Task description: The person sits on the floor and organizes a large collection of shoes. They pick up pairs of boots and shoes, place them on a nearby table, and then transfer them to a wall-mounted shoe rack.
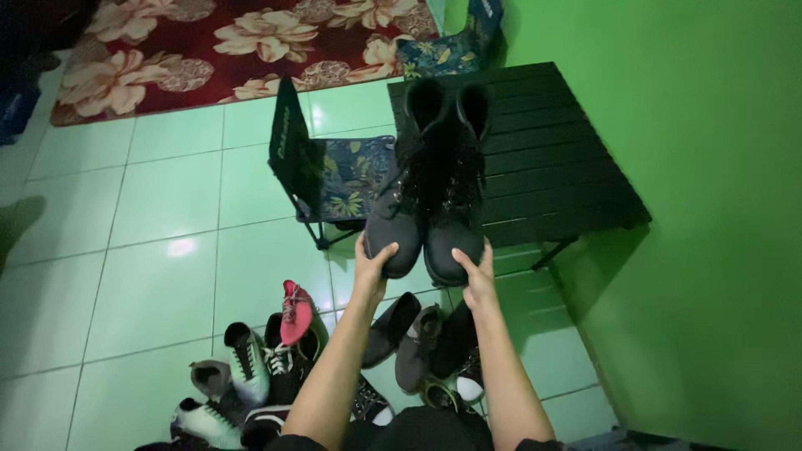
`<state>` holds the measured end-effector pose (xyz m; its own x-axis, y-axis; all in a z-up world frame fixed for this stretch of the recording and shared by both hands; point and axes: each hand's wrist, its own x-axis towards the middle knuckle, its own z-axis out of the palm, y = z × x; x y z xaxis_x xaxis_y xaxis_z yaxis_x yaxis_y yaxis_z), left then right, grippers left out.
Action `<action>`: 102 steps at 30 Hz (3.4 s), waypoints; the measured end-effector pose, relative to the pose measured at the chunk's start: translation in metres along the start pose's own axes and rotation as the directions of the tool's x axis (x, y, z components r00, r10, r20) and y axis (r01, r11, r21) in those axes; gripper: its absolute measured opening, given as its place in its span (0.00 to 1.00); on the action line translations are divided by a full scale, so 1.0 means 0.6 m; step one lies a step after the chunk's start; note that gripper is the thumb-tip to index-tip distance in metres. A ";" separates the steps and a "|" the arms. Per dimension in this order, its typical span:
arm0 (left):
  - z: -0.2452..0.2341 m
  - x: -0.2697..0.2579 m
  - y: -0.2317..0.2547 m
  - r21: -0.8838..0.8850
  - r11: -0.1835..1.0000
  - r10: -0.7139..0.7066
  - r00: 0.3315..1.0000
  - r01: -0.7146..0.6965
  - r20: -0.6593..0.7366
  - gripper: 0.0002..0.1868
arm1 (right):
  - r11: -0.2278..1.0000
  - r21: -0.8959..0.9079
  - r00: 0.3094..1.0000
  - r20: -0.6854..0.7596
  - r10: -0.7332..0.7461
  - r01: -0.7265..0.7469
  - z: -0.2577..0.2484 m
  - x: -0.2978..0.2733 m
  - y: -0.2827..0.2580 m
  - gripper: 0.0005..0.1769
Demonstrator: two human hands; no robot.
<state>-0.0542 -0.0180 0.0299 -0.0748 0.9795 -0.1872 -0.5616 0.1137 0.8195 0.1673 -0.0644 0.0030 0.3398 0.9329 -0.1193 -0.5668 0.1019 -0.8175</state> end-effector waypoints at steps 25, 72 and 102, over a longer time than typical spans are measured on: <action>-0.241 -0.206 0.096 -0.051 0.968 0.215 0.913 -0.247 -0.346 0.48 | 0.948 -0.057 0.896 0.315 0.314 -0.312 0.150 -0.155 0.153 0.39; -0.268 -0.231 0.103 -0.071 0.968 0.190 0.891 -0.239 -0.412 0.50 | 0.923 -0.147 0.861 0.332 0.385 -0.355 0.168 -0.167 0.164 0.45; -0.290 -0.278 0.075 -0.100 0.992 0.029 0.899 -0.081 -0.437 0.47 | 0.903 -0.134 0.876 0.221 0.429 -0.409 0.102 -0.202 0.226 0.41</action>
<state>-0.2105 -0.2053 0.0041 -0.4440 0.8110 -0.3810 -0.6332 0.0168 0.7738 0.0037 -0.1424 -0.0590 -0.1118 0.9371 -0.3306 -0.5501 -0.3354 -0.7648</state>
